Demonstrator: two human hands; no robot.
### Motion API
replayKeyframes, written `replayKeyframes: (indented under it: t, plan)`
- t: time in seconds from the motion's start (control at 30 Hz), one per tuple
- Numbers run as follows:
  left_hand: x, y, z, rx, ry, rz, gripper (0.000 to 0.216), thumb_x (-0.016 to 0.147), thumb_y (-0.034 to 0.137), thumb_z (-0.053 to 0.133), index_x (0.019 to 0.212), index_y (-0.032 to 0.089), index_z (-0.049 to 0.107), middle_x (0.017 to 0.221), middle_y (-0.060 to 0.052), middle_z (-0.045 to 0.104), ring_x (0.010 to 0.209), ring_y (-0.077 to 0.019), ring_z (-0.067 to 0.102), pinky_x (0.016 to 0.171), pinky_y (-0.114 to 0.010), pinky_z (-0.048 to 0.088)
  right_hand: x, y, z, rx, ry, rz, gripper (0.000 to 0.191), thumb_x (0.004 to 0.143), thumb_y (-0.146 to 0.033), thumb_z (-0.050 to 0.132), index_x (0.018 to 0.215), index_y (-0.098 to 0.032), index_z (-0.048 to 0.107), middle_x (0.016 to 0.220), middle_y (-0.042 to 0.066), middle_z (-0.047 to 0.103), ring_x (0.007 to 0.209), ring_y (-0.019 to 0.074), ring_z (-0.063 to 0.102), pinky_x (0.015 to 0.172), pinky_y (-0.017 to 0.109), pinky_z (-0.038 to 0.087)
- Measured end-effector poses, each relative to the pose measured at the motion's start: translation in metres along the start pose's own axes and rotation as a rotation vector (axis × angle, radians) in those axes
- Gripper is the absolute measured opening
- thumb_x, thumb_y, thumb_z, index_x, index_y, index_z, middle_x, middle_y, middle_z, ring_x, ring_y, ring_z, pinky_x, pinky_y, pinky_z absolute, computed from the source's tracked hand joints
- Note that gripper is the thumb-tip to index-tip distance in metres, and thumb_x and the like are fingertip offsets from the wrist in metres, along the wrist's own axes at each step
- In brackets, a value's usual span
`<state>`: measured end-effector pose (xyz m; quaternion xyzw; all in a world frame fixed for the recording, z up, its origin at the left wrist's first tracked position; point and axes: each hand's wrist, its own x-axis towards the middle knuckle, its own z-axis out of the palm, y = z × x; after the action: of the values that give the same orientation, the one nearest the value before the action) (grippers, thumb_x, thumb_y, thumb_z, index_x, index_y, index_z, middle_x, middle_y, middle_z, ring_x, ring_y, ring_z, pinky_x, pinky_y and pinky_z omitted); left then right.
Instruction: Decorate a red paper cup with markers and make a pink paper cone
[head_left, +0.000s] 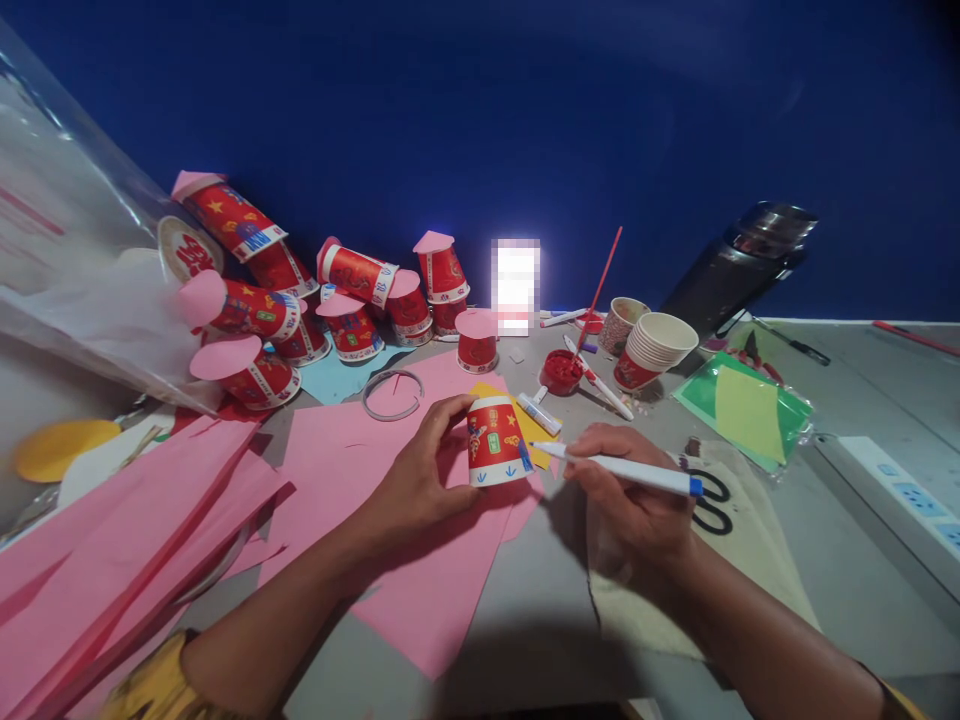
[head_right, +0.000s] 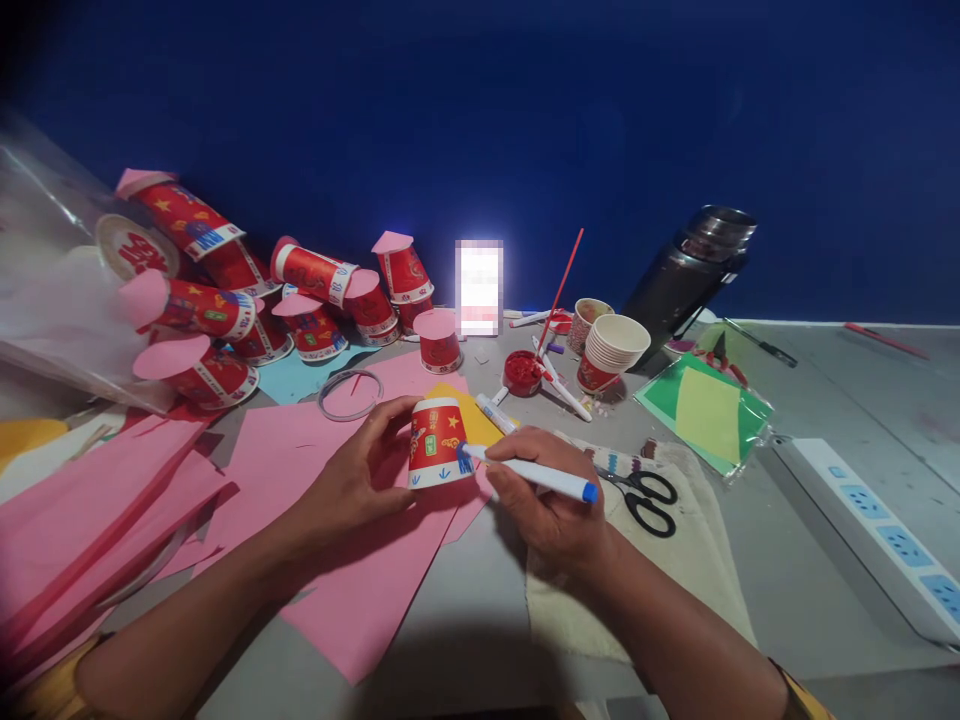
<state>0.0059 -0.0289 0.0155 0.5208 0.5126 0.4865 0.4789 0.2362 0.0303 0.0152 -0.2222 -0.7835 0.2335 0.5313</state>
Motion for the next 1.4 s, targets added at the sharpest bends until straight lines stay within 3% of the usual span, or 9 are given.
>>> replayKeyframes:
  t: [0.1, 0.27, 0.6, 0.73, 0.9, 1.17, 1.3, 1.4]
  plan:
    - [0.003, -0.003, 0.000, -0.014, 0.019, 0.002, 0.081, 0.073, 0.028, 0.090, 0.142, 0.028, 0.049, 0.154, -0.013, 0.053, 0.145, -0.0367, 0.053, 0.116, -0.053, 0.052, -0.003, 0.008, -0.001, -0.061, 0.019, -0.026, 0.015, 0.099, -0.018, 0.064, 0.109, -0.023, 0.074, 0.095, 0.007, 0.080, 0.084, 0.0212, 0.077, 0.075, 0.033, 0.061]
    - [0.006, -0.009, -0.002, -0.028, 0.049, 0.016, 0.081, 0.071, 0.025, 0.088, 0.142, 0.028, 0.050, 0.153, -0.013, 0.053, 0.144, -0.0361, 0.053, 0.115, -0.052, 0.052, -0.003, 0.014, 0.003, -0.169, -0.075, -0.056, 0.021, 0.100, -0.016, 0.064, 0.119, -0.022, 0.070, 0.107, 0.010, 0.081, 0.095, 0.0234, 0.075, 0.085, 0.040, 0.061]
    - [0.006, -0.007, -0.007, -0.098, 0.123, -0.005, 0.083, 0.071, 0.020, 0.082, 0.145, 0.027, 0.045, 0.154, -0.014, 0.051, 0.140, -0.0321, 0.056, 0.114, -0.049, 0.051, -0.001, 0.029, 0.010, -0.298, -0.143, -0.044, 0.020, 0.101, -0.017, 0.060, 0.119, -0.020, 0.069, 0.105, 0.011, 0.080, 0.094, 0.0238, 0.075, 0.082, 0.039, 0.061]
    - [0.009, -0.012, -0.007, -0.072, 0.160, 0.022, 0.083, 0.072, 0.015, 0.079, 0.146, 0.027, 0.044, 0.154, -0.014, 0.051, 0.139, -0.0296, 0.057, 0.115, -0.048, 0.050, -0.005, 0.039, 0.013, -0.366, -0.247, -0.003, 0.022, 0.101, -0.021, 0.060, 0.121, -0.019, 0.068, 0.108, 0.013, 0.077, 0.098, 0.0252, 0.073, 0.083, 0.039, 0.061]
    - [0.011, -0.015, -0.008, -0.010, 0.242, -0.002, 0.086, 0.074, 0.030, 0.086, 0.147, 0.027, 0.042, 0.156, -0.015, 0.047, 0.141, -0.0322, 0.055, 0.115, -0.050, 0.049, -0.010, 0.044, 0.017, -0.434, -0.335, 0.016, 0.035, 0.098, -0.019, 0.061, 0.132, -0.020, 0.065, 0.118, 0.015, 0.072, 0.106, 0.0278, 0.069, 0.084, 0.041, 0.062]
    - [0.014, -0.011, -0.013, 0.004, 0.387, -0.071, 0.090, 0.073, 0.048, 0.089, 0.148, 0.029, 0.041, 0.152, -0.015, 0.051, 0.131, -0.0344, 0.062, 0.105, -0.051, 0.058, -0.009, 0.047, 0.023, -0.428, -0.462, -0.029, 0.034, 0.098, -0.010, 0.054, 0.123, -0.026, 0.072, 0.108, 0.011, 0.073, 0.093, 0.0260, 0.065, 0.076, 0.039, 0.060]
    - [0.016, -0.008, -0.011, 0.025, 0.393, -0.134, 0.094, 0.070, 0.053, 0.091, 0.146, 0.028, 0.042, 0.147, -0.015, 0.055, 0.129, -0.0356, 0.064, 0.103, -0.053, 0.059, -0.007, 0.044, 0.028, -0.377, -0.390, -0.036, 0.031, 0.097, -0.014, 0.056, 0.116, -0.030, 0.073, 0.102, 0.009, 0.073, 0.087, 0.0273, 0.065, 0.067, 0.039, 0.059]
    - [0.015, -0.007, -0.008, 0.050, 0.412, -0.130, 0.091, 0.072, 0.054, 0.090, 0.146, 0.029, 0.043, 0.148, -0.014, 0.056, 0.129, -0.0356, 0.064, 0.102, -0.052, 0.060, -0.005, 0.045, 0.024, -0.326, -0.279, -0.013, 0.029, 0.096, -0.012, 0.055, 0.116, -0.027, 0.071, 0.100, 0.009, 0.074, 0.086, 0.0262, 0.066, 0.069, 0.039, 0.058]
